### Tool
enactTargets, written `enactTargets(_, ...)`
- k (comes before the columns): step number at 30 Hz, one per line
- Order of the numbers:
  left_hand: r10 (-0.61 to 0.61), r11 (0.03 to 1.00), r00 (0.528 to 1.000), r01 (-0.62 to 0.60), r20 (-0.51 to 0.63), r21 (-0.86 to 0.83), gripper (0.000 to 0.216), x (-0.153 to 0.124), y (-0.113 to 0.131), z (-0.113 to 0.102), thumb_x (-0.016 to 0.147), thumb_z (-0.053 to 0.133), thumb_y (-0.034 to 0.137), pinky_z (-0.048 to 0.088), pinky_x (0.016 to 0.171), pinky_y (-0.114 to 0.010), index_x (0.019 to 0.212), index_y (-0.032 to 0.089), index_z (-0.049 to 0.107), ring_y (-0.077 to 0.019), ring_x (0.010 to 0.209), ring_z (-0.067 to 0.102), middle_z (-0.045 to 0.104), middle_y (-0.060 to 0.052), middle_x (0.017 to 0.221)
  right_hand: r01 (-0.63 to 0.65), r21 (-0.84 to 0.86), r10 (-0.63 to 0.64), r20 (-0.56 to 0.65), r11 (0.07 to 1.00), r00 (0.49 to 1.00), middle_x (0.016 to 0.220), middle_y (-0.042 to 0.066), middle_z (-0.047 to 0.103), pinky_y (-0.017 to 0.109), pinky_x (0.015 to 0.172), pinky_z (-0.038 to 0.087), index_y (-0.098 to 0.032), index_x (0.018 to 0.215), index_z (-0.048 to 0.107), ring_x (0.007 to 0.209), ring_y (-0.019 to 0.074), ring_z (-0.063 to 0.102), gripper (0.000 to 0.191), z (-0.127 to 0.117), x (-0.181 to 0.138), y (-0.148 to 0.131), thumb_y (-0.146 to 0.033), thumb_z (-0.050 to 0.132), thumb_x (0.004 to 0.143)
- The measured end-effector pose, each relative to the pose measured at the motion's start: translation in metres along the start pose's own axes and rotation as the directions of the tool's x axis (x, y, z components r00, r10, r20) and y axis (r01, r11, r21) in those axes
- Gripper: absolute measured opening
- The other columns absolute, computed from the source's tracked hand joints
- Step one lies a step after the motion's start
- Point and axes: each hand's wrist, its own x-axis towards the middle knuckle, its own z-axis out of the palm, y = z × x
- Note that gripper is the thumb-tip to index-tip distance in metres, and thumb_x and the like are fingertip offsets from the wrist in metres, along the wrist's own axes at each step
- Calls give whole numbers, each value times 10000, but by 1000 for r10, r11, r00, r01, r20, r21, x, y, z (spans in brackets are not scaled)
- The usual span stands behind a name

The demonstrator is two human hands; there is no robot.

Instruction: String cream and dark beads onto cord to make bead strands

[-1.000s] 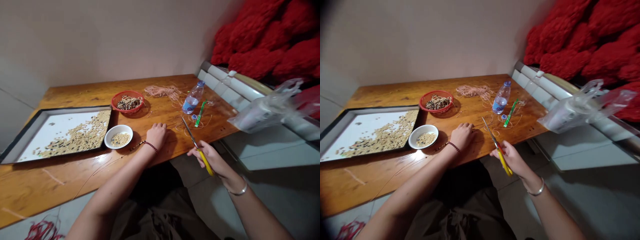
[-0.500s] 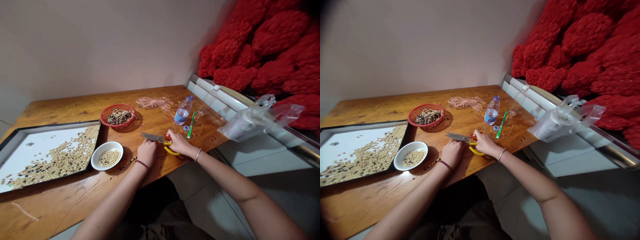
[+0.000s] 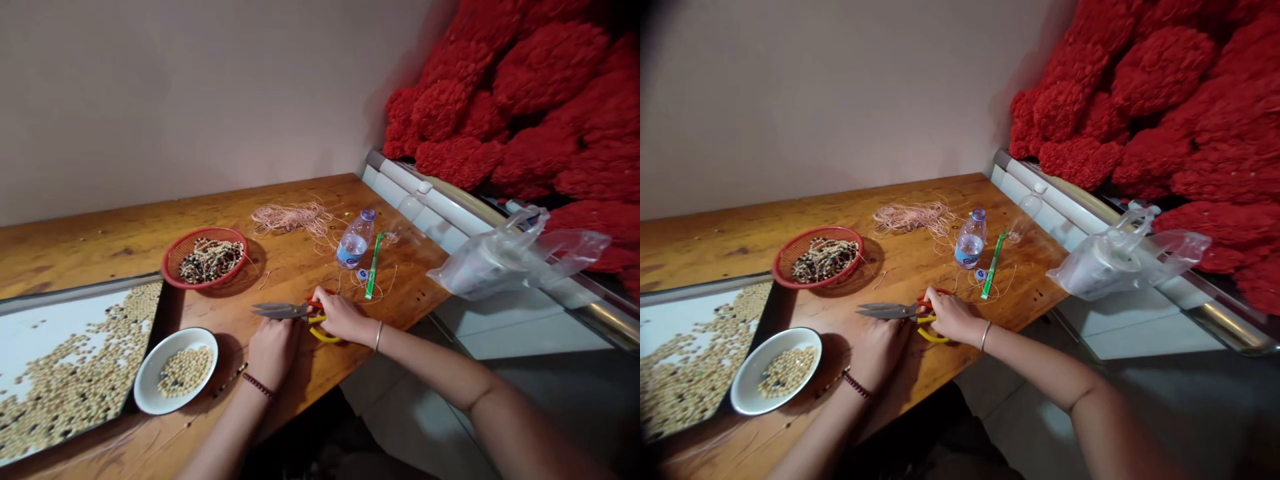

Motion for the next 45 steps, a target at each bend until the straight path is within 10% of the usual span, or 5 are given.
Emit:
enactTargets(14, 12, 1000, 999, -11, 41, -19, 300, -16, 11, -3, 917, 450, 351, 450, 820, -331, 1129, 163, 548, -242, 1047, 470, 551, -128, 1095, 6, -222, -35, -130, 975, 991, 817, 39, 664, 231, 574, 372, -210, 907, 474, 708, 195, 627, 257, 16, -18, 8, -187, 630, 703)
enactTargets(34, -25, 996, 1000, 26, 19, -87, 251, -10, 3, -5, 931, 417, 367, 417, 784, -300, 958, 216, 616, -209, 975, 507, 594, -78, 982, -69, 249, 122, -204, 966, 971, 756, -16, 548, 231, 591, 413, -209, 840, 421, 648, 126, 521, 385, -2, -38, 11, -367, 719, 654)
enactTargets(38, -40, 990, 999, 43, 27, -131, 244, -8, 1, -5, 930, 422, 369, 412, 787, -289, 927, 219, 615, -196, 948, 514, 592, -60, 952, -259, 587, 238, 116, 767, 964, 680, -43, 457, 214, 528, 382, -204, 828, 454, 546, 88, 419, 329, -18, -95, 5, -471, 633, 759)
enactTargets(41, -27, 989, 999, 30, 20, -146, 224, -7, 0, -5, 927, 434, 360, 405, 805, -288, 898, 222, 609, -190, 936, 511, 588, -49, 921, -550, 671, 211, 521, 497, 827, 653, -5, 483, 242, 514, 405, -188, 748, 521, 523, 99, 435, 381, -23, -139, -3, -556, 483, 842)
enactTargets(45, 6, 991, 998, 2, 55, -134, 171, -8, 4, -6, 919, 451, 303, 402, 793, -288, 898, 218, 598, -192, 924, 500, 588, -47, 903, -699, 660, 276, 643, 273, 715, 635, 2, 502, 266, 452, 416, -206, 791, 558, 467, 114, 445, 395, -18, -161, -19, -590, 475, 832)
